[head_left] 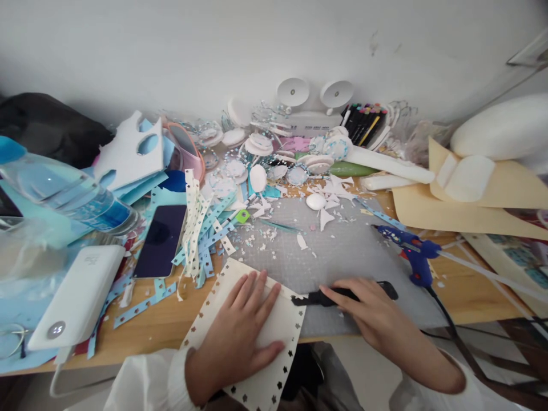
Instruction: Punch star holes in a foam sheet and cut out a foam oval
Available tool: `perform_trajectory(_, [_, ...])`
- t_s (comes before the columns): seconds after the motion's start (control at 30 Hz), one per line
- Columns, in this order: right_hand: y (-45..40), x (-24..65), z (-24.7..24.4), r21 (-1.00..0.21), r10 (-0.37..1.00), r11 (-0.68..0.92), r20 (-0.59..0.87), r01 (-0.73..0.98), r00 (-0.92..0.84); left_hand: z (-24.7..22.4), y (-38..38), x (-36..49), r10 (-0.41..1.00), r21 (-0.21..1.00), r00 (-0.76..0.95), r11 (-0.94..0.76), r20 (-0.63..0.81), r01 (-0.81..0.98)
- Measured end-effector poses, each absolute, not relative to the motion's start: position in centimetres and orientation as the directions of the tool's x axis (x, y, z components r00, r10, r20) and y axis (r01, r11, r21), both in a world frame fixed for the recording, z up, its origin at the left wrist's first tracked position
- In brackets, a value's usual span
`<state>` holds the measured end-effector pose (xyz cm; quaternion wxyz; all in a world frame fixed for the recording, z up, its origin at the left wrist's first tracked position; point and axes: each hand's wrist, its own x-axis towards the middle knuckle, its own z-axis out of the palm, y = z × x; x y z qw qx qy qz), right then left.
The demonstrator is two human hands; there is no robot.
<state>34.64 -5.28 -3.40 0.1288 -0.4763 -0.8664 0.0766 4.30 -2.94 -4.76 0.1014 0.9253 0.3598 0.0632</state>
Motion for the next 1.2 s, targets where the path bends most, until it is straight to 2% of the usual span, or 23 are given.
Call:
perform_trajectory(0.33, [-3.6, 33.3, -2.8, -0.288, 0.821, 0.569, 0.141, 0.77, -0.554, -4.7, -2.9, 4.5, 0.687, 0.208, 0.723, -0.719, 0.069, 0.663])
perform_trajectory(0.67, [-4.4, 35.2, -3.1, -0.355, 0.818, 0.562, 0.109, 0.747, -0.564, -3.7, -2.8, 4.3, 0.7, 0.101, 0.71, -0.714, 0.078, 0.693])
perform_trajectory(1.0, [-3.5, 33.4, -2.6, -0.372, 0.813, 0.566, 0.102, 0.736, -0.574, -4.2, -2.5, 4.5, 0.649, 0.24, 0.761, -0.741, 0.017, 0.627])
perform_trajectory(1.2, [-3.1, 33.4, -3.0, -0.366, 0.798, 0.588, 0.114, 0.722, -0.592, -3.9, -2.5, 4.6, 0.642, 0.23, 0.766, -0.743, -0.02, 0.629])
